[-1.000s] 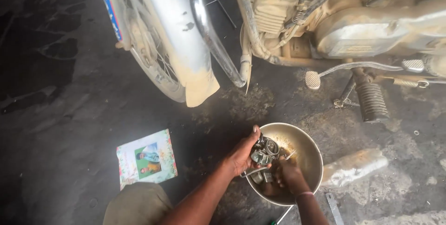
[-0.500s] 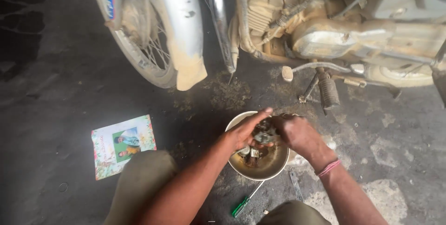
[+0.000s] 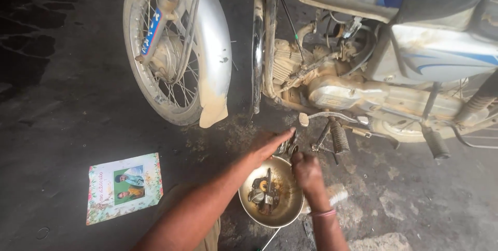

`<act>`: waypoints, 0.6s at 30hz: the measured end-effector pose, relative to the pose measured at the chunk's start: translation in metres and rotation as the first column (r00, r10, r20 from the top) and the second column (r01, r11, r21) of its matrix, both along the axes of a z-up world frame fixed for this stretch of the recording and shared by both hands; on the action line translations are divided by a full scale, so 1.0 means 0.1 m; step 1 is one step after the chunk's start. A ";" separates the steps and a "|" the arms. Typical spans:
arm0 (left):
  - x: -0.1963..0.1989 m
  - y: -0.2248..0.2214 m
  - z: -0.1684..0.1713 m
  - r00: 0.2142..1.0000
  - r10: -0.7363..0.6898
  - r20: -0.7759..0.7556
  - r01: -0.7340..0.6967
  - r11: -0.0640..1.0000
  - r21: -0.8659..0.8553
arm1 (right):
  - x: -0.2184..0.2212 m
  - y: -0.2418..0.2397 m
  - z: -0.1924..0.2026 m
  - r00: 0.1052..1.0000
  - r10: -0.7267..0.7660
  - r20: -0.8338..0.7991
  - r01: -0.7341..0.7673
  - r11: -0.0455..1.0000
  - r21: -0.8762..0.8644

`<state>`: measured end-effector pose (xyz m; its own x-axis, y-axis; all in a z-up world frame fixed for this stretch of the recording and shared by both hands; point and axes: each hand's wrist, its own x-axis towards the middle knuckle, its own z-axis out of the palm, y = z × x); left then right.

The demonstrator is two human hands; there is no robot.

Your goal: Cleaning and inspecting the internal components of a motorcycle carburetor using fuel and a screwdriver.

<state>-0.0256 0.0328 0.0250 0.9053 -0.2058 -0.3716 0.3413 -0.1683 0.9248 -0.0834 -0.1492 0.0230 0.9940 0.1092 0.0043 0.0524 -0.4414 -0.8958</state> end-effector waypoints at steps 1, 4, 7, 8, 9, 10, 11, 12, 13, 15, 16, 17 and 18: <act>0.02 -0.01 -0.17 0.999 -0.011 0.043 0.007 0.996 0.085 | -0.09 0.11 -0.09 0.995 -0.091 -0.031 0.085 0.984 -0.158; -0.03 0.02 0.02 0.998 -0.065 -0.008 0.065 0.998 -0.025 | -0.20 0.23 0.04 0.989 -0.128 0.071 0.146 0.851 -0.505; -0.22 -0.01 0.04 0.989 -0.084 -0.121 0.055 0.973 -0.225 | -0.28 0.12 0.32 0.998 -0.053 0.027 0.055 0.633 -0.773; -0.19 -0.05 0.03 0.995 -0.036 -0.090 0.014 0.971 -0.238 | -0.20 0.06 0.47 0.996 -0.060 -0.059 -0.019 0.523 -0.852; -0.19 -0.01 0.14 0.996 -0.035 -0.082 0.014 0.971 -0.239 | -0.18 0.00 0.33 0.997 -0.059 -0.051 -0.013 0.521 -0.853; -0.19 0.03 0.24 0.998 -0.049 -0.033 0.042 0.979 -0.197 | -0.16 -0.05 0.20 0.881 0.272 0.387 0.223 0.484 -0.846; -0.25 0.04 0.31 0.998 -0.067 0.007 0.067 0.985 -0.160 | -0.21 -0.14 0.05 0.497 0.537 0.682 0.438 0.523 -0.731; -0.27 -0.01 0.23 0.998 -0.067 0.004 0.067 0.984 -0.168 | -0.21 -0.15 -0.10 0.499 0.542 0.676 0.436 0.517 -0.736; -0.24 0.00 0.18 0.996 -0.046 0.070 0.057 0.984 -0.170 | -0.14 -0.12 -0.25 0.815 0.256 0.520 0.297 0.586 -0.754; -0.20 0.05 0.10 0.991 -0.025 0.131 0.047 0.985 -0.167 | -0.11 -0.06 -0.35 0.976 -0.042 0.213 0.183 0.686 -0.704; -0.17 0.08 0.06 0.995 -0.041 0.096 0.056 0.986 -0.158 | -0.14 -0.05 -0.30 0.985 -0.145 -0.096 0.112 0.950 -0.290; -0.15 0.06 0.03 0.996 -0.066 0.060 0.075 0.985 -0.155 | -0.19 -0.08 -0.24 0.908 -0.093 -0.408 0.186 0.963 0.195; -0.17 0.04 0.08 0.996 -0.075 0.056 0.083 0.985 -0.153 | -0.16 -0.10 -0.15 0.906 -0.100 -0.411 0.195 0.961 0.196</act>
